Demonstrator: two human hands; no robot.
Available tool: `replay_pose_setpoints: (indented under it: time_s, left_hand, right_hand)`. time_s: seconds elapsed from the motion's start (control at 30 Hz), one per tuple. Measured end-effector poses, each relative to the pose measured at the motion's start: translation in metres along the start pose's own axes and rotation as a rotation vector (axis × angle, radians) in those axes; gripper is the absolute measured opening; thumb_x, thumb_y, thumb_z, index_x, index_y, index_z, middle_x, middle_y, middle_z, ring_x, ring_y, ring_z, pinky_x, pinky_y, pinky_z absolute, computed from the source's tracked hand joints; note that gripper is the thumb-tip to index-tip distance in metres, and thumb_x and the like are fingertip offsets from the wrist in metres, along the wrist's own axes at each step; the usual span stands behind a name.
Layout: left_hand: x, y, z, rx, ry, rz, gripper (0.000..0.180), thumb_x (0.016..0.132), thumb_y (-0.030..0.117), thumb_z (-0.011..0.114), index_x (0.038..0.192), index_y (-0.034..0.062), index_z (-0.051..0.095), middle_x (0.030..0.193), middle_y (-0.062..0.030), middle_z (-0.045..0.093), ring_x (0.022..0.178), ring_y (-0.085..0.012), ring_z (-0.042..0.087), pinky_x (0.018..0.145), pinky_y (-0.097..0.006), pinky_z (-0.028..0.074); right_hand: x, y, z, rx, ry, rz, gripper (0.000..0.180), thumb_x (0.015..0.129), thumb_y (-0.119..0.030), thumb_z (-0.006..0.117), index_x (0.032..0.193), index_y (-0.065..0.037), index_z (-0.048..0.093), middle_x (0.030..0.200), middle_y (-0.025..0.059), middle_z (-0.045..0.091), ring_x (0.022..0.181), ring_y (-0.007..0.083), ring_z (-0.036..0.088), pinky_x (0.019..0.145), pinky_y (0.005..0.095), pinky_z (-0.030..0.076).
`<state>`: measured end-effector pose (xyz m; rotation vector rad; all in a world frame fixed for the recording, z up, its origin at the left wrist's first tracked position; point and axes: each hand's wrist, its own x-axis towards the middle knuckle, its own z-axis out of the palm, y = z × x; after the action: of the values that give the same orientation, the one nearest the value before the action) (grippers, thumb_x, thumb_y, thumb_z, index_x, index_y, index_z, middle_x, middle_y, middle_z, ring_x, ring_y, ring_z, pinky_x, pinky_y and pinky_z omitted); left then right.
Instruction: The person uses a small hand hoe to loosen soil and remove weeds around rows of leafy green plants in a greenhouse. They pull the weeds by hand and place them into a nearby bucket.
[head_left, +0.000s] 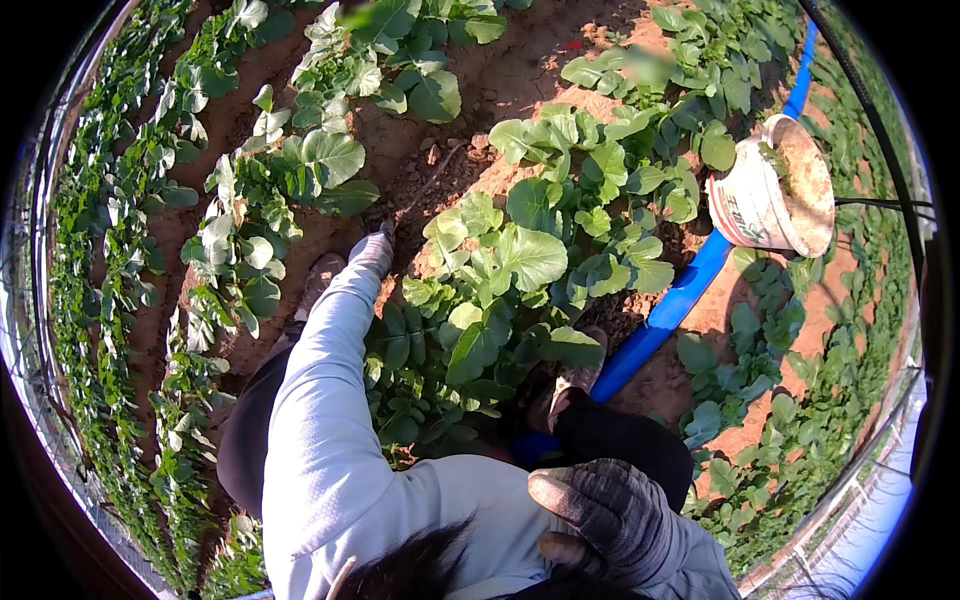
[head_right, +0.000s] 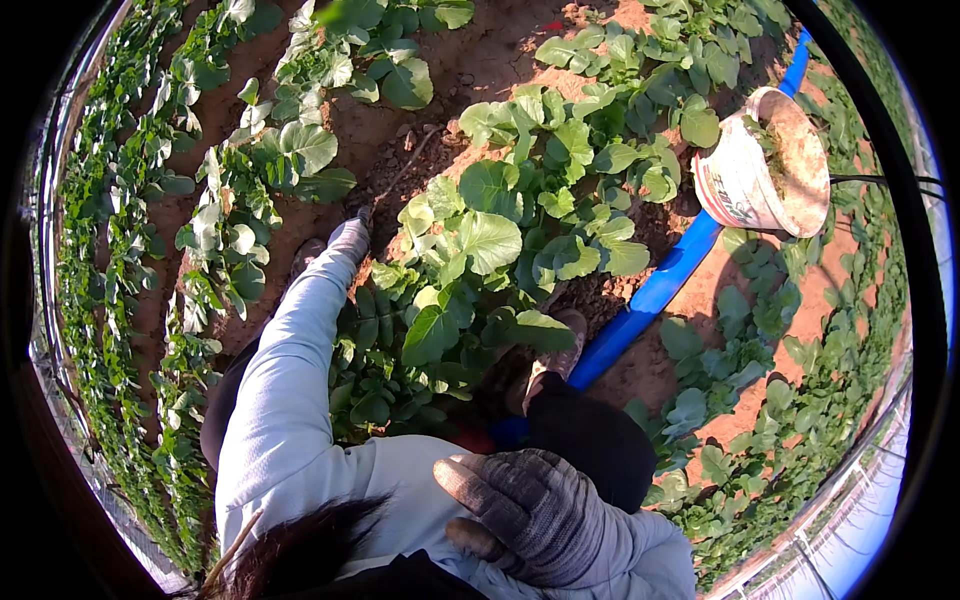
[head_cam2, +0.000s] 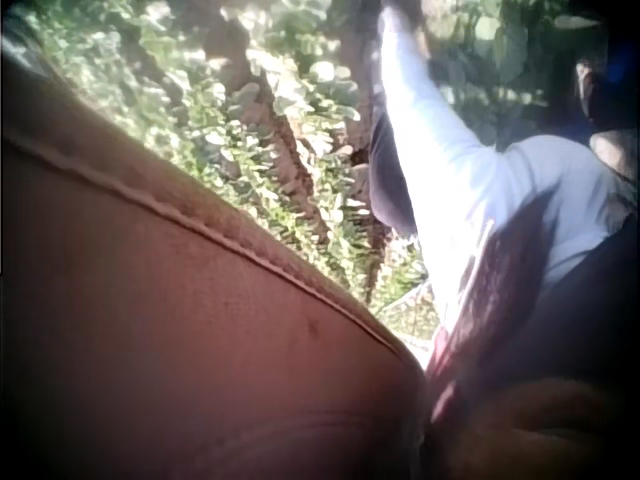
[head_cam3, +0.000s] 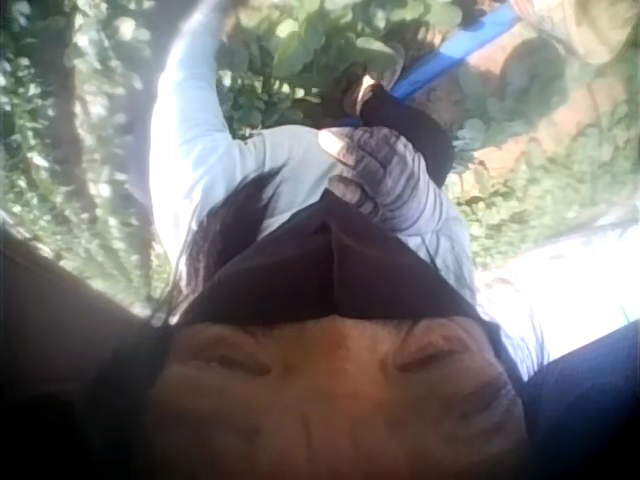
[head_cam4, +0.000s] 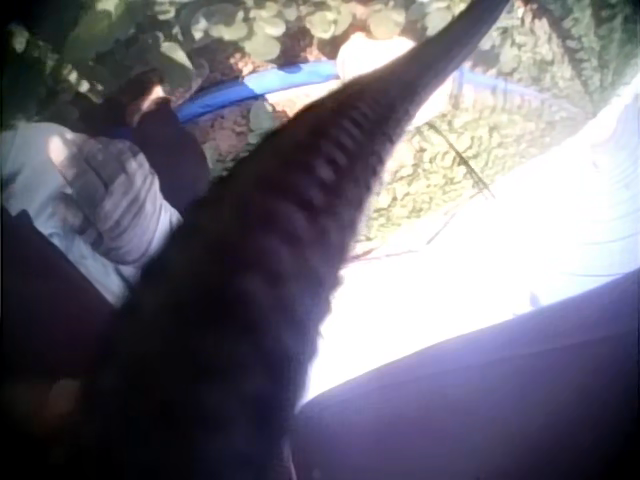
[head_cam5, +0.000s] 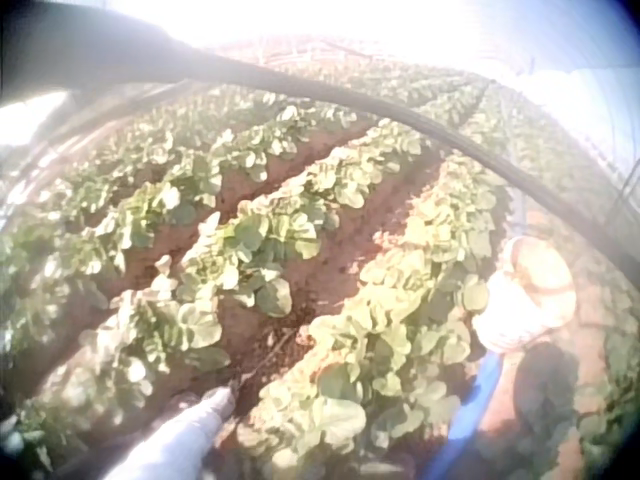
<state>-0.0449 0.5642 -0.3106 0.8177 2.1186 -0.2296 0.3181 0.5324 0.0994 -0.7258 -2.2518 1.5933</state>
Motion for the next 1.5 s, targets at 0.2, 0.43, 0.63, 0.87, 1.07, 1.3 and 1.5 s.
replay_pose_setpoints:
  time_s: [0.2,0.43,0.63,0.87,1.07,1.3,1.5]
  left_hand:
    - [-0.025,-0.023,0.019,0.134,0.164,0.174,0.037,0.095,0.027,0.027,0.116,0.0072,0.048,0.097,-0.0201,0.061,0.092,-0.0359,0.058,0.079,-0.044,0.045]
    - [-0.065,-0.123,0.007,0.38,0.069,0.077,0.048,0.086,0.015,0.044,0.133,0.0155,0.035,0.098,-0.0222,0.061,0.089,-0.0341,0.06,0.077,-0.043,0.046]
    - [-0.087,-0.194,0.007,0.445,0.027,0.045,0.057,0.086,0.022,0.048,0.138,0.015,0.027,0.095,-0.022,0.061,0.085,-0.0349,0.06,0.075,-0.042,0.047]
    - [-0.022,-0.03,0.023,-1.069,-0.032,-0.118,0.032,0.094,0.028,0.043,0.103,-0.0005,0.056,0.086,-0.0087,0.06,0.077,-0.022,0.057,0.074,-0.029,0.049]
    - [0.026,0.129,-0.021,-0.876,-0.044,0.276,0.039,0.094,0.033,0.038,0.111,0.0006,0.052,0.102,-0.0149,0.06,0.092,-0.028,0.057,0.076,-0.033,0.046]
    - [0.048,0.258,-0.045,-0.219,0.186,0.336,0.058,0.095,0.038,0.016,0.11,0.0001,0.057,0.117,-0.0193,0.055,0.114,-0.0321,0.048,0.098,-0.038,0.034]
    - [0.063,0.246,-0.039,-0.247,0.158,0.179,0.064,0.093,0.047,0.018,0.108,-0.0012,0.058,0.109,-0.0206,0.059,0.107,-0.0335,0.053,0.093,-0.039,0.037]
  right_hand:
    - [-0.007,-0.003,-0.005,-0.031,-0.029,-0.021,0.05,0.074,-0.018,0.068,0.117,0.0,0.052,0.097,0.0163,0.061,0.081,0.0284,0.062,0.07,0.0362,0.05]
    - [-0.024,-0.002,-0.013,0.006,-0.008,0.031,0.041,0.077,-0.027,0.066,0.109,-0.003,0.056,0.1,0.014,0.061,0.085,0.0296,0.062,0.071,0.0375,0.049]
    - [-0.025,0.002,-0.018,0.049,-0.02,-0.019,0.044,0.075,-0.026,0.068,0.108,0.0,0.056,0.1,0.0145,0.061,0.086,0.0308,0.062,0.072,0.0377,0.049]
    - [-0.024,-0.001,-0.018,-0.038,0.004,0.096,0.046,0.073,-0.025,0.07,0.109,-0.001,0.056,0.1,0.0143,0.062,0.088,0.0308,0.062,0.074,0.0378,0.05]
    - [-0.022,0.02,-0.017,-0.115,0.032,0.043,0.05,0.071,-0.021,0.073,0.113,-0.002,0.054,0.101,0.0131,0.062,0.088,0.0288,0.062,0.074,0.0362,0.051]
    - [-0.003,0.032,-0.027,-0.2,0.001,0.111,0.053,0.07,-0.02,0.073,0.115,-0.003,0.053,0.1,0.0126,0.063,0.086,0.0285,0.063,0.072,0.0364,0.052]
    - [0.013,0.034,-0.035,-0.24,0.147,0.105,0.046,0.068,-0.01,0.07,0.111,0.0,0.055,0.094,0.0137,0.063,0.075,0.0284,0.062,0.064,0.0353,0.05]
